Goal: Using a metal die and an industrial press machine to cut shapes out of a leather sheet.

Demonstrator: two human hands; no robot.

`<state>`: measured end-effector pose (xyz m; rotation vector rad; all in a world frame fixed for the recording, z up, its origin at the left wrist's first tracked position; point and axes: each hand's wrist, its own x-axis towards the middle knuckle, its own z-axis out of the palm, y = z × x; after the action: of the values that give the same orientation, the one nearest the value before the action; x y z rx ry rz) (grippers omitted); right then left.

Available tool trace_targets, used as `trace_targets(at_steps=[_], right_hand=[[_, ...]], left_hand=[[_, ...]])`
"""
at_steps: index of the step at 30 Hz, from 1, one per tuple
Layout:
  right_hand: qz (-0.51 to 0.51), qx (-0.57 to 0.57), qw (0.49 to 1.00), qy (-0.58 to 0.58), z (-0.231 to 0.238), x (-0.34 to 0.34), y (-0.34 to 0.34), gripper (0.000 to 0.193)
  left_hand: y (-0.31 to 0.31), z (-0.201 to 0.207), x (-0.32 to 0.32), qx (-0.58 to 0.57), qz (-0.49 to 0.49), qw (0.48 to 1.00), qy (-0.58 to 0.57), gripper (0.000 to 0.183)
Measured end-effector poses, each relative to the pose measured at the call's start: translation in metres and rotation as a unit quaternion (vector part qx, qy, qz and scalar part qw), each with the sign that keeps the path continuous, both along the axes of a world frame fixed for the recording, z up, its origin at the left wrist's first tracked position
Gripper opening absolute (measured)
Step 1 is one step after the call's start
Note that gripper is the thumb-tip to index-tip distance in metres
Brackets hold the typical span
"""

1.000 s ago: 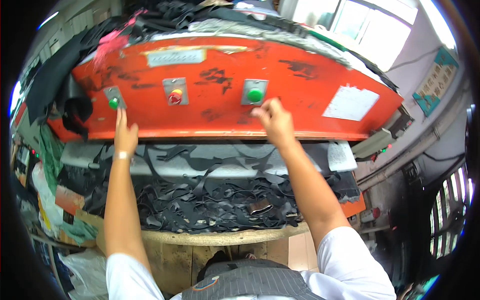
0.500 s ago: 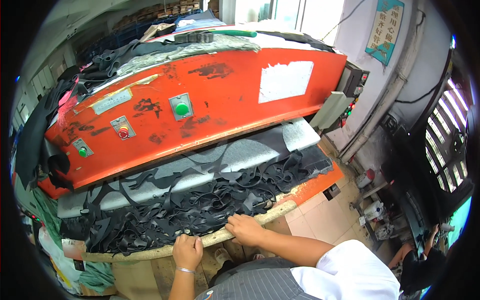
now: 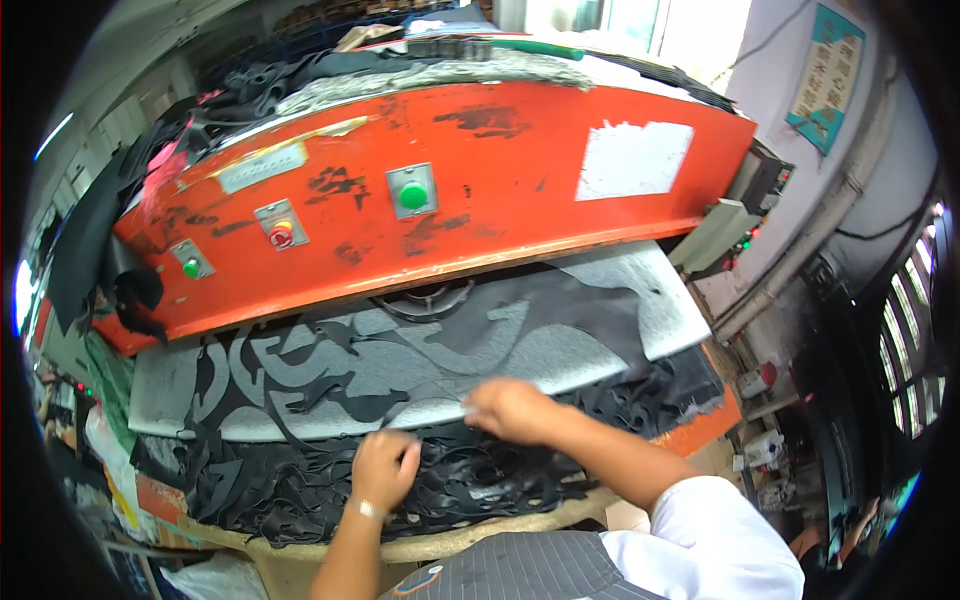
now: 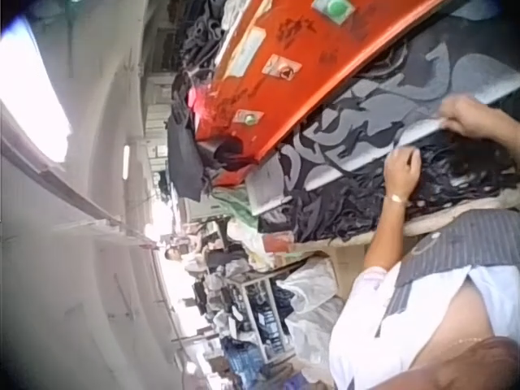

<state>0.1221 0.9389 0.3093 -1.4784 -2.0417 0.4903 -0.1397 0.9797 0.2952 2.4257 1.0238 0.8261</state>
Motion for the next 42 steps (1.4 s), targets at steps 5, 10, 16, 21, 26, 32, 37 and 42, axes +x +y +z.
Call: trace_targets(at_steps=[5, 10, 16, 21, 26, 32, 37, 42], right_hand=[[-0.063, 0.176, 0.975, -0.125, -0.039, 0.015, 0.15, 0.023], [-0.006, 0.117, 0.967, -0.224, -0.046, 0.032, 0.179, 0.015], [0.029, 0.072, 0.986, -0.149, -0.04, 0.034, 0.174, 0.011], [-0.009, 0.01, 0.999, -0.04, 0.042, 0.075, 0.16, 0.019], [0.025, 0.116, 0.991, -0.059, 0.034, 0.122, 0.087, 0.022], [-0.051, 0.138, 0.987, 0.058, 0.064, 0.103, -0.024, 0.027], [0.058, 0.153, 0.985, 0.052, 0.078, 0.071, -0.072, 0.027], [0.107, 0.106, 0.988, 0.043, 0.074, 0.04, -0.099, 0.027]], left_hand=[[0.123, -0.035, 0.086, 0.104, -0.008, 0.994, 0.027, 0.035], [0.128, -0.052, 0.114, 0.033, 0.049, 0.993, 0.101, 0.044], [0.116, -0.072, 0.113, 0.021, 0.06, 0.994, 0.092, 0.044], [0.109, -0.056, 0.117, -0.021, 0.049, 0.996, 0.073, 0.043], [0.107, -0.07, 0.114, 0.001, 0.047, 0.997, 0.069, 0.042], [0.052, -0.043, 0.125, -0.055, 0.032, 0.985, -0.163, 0.046], [-0.07, 0.025, 0.186, -0.2, -0.047, 0.887, -0.413, 0.047], [-0.102, 0.046, 0.172, -0.4, 0.004, 0.725, -0.561, 0.04]])
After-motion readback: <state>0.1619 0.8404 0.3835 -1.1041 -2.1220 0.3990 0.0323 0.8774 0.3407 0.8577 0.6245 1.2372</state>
